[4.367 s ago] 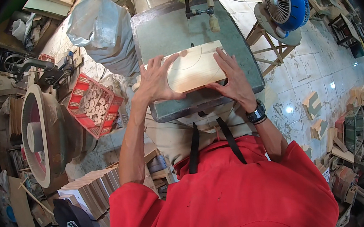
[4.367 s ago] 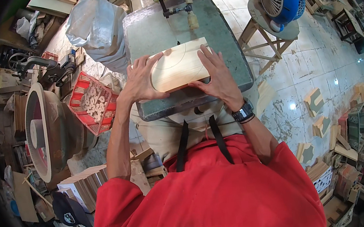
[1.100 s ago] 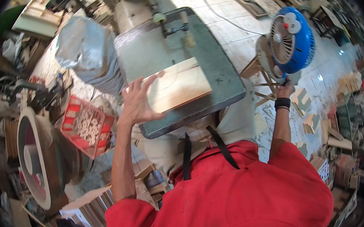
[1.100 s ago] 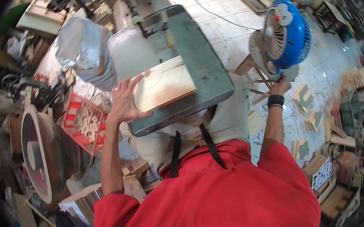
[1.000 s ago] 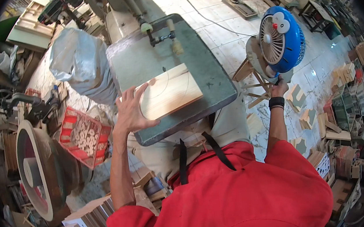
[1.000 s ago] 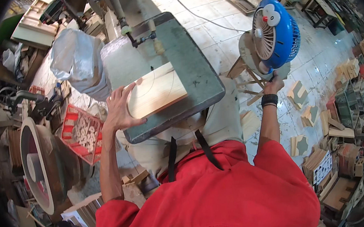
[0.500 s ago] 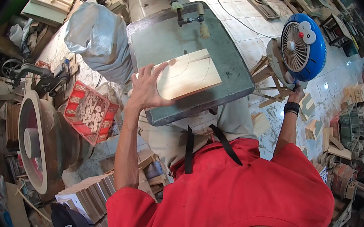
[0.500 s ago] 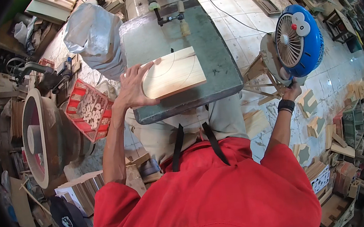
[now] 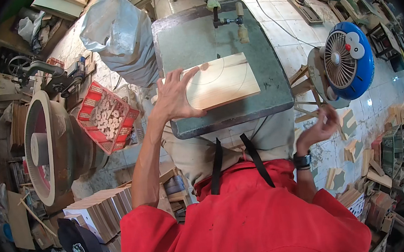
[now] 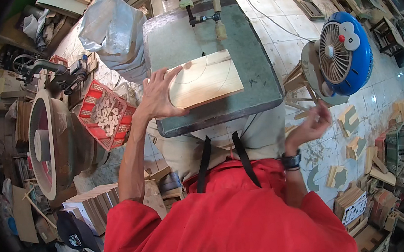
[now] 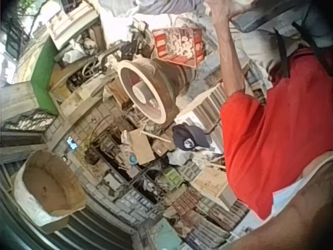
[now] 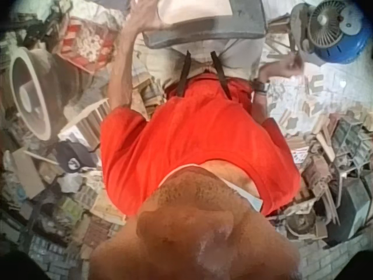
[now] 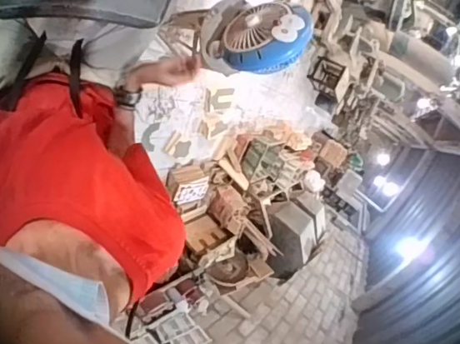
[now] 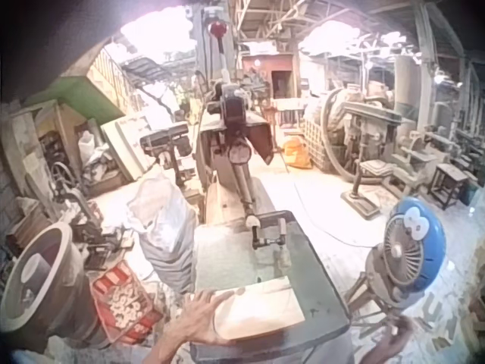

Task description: Cutting a curved design into a piece of wood using a power woodworking machine.

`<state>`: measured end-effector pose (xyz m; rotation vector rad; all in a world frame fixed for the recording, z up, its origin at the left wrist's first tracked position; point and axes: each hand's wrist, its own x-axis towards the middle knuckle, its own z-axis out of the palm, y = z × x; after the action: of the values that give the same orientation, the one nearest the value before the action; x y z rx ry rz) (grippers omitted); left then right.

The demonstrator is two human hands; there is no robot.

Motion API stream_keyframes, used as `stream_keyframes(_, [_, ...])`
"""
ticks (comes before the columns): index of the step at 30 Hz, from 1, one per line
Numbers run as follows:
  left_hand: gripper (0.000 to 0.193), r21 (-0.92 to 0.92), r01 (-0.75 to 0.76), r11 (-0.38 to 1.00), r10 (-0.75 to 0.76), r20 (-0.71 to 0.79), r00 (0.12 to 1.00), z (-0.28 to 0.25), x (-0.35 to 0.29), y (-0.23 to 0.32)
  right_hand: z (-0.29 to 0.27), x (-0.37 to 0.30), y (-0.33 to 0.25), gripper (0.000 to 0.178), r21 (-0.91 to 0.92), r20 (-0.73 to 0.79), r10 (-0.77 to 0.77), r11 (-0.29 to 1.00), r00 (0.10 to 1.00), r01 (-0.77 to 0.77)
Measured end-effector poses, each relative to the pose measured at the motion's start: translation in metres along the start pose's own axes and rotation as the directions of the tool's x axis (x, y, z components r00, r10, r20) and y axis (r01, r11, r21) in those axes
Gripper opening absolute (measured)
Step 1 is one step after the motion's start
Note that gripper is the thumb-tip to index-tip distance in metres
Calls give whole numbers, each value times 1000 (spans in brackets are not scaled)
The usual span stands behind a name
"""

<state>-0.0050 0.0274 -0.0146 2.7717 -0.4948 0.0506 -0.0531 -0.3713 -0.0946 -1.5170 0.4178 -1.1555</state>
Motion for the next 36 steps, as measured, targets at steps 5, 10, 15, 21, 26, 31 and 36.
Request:
stream_keyframes(5, [120,14,16,1000,-16,38,999,-10,1,0,93,-18,-98,76,137,928,-248,921,278,365])
stream_keyframes(10, [130,24,40,999,-41,60,997,-6,4,-1,135,-14,-49,98,213,966,-257,823,11,527])
stream_keyframes(15, [149,-80,-38,996,26,-137,990,3,-6,-11,137,-15,-57,106,124,988,-152,876,24,466])
stream_keyframes(21, [147,-90,-27,996,25,-23,999,-4,-5,-11,135,-14,-57,107,96,987,-141,910,83,404])
stream_keyframes(26, [145,-127,-2,992,-2,-32,999,-5,-7,-13,136,-9,-56,107,81,993,-107,916,44,392])
stream_keyframes(31, [141,-110,-30,994,25,-49,998,-6,-5,-14,136,-10,-57,107,82,990,-121,914,74,398])
stream_keyframes(36, [136,-128,-40,991,38,-14,999,-8,-4,-15,136,-7,-56,105,107,988,-140,917,59,384])
